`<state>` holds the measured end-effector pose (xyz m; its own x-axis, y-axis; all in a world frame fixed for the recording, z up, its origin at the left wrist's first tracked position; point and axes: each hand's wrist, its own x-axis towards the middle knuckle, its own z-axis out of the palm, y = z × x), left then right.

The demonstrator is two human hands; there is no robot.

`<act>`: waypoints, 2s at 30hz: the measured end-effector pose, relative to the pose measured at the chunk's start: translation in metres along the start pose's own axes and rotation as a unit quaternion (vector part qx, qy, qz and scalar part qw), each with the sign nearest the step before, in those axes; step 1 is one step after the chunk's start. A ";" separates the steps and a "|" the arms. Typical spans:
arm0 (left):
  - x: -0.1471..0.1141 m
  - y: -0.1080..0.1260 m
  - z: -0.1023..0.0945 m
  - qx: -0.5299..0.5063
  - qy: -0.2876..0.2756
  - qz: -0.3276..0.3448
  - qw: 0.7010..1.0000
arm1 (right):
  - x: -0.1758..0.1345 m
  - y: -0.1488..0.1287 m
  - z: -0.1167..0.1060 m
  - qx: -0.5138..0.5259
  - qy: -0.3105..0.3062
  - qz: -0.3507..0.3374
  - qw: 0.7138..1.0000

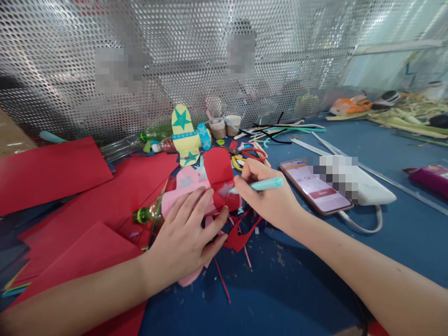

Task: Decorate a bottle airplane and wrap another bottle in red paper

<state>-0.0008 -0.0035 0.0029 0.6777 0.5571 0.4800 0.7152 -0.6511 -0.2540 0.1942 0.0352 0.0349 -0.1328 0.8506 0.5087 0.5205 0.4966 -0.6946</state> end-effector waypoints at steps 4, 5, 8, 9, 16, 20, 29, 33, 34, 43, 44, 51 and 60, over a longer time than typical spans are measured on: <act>0.001 0.000 0.000 -0.002 0.003 0.002 1.000 | 0.000 0.000 0.000 0.011 0.003 -0.003 1.000; 0.001 0.000 -0.001 -0.003 0.002 0.000 1.000 | 0.000 0.000 0.000 0.012 0.006 0.000 1.000; 0.001 0.000 -0.001 -0.003 0.001 -0.002 1.000 | 0.000 -0.001 0.000 0.010 0.006 0.004 1.000; 0.001 0.000 -0.001 -0.002 0.003 -0.001 1.000 | 0.000 0.000 0.000 0.010 0.005 0.005 1.000; 0.002 -0.003 -0.002 0.006 0.015 0.002 1.000 | 0.001 -0.005 -0.002 0.094 0.028 0.039 0.994; 0.012 -0.013 -0.014 -0.032 0.017 0.006 0.999 | 0.002 -0.010 -0.006 0.177 0.021 0.061 0.982; 0.023 -0.050 -0.016 -0.217 0.007 0.016 0.976 | -0.004 -0.010 0.001 0.143 -0.073 0.061 0.985; 0.024 -0.059 -0.010 -0.228 0.008 0.023 0.973 | -0.005 -0.006 0.006 0.102 -0.080 0.041 0.991; 0.024 -0.061 -0.010 -0.229 0.008 0.023 0.973 | -0.005 -0.005 0.006 0.095 -0.082 0.039 0.991; 0.020 -0.060 -0.003 -0.165 0.029 0.031 0.985 | -0.002 -0.006 0.007 0.063 -0.053 0.073 0.994; 0.019 -0.059 -0.002 -0.144 0.033 0.039 0.988 | -0.002 -0.005 0.007 0.066 -0.056 0.073 0.994; 0.013 -0.052 0.001 -0.021 0.058 0.097 0.993 | -0.004 -0.001 0.008 0.079 -0.052 0.067 0.993; 0.012 -0.050 0.001 -0.002 0.050 0.103 0.993 | -0.005 0.000 0.007 0.063 -0.063 0.026 0.996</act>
<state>-0.0289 0.0361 0.0207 0.7890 0.3572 0.4999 0.5619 -0.7485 -0.3521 0.1892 0.0318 0.0289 -0.2172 0.8869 0.4078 0.4211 0.4620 -0.7805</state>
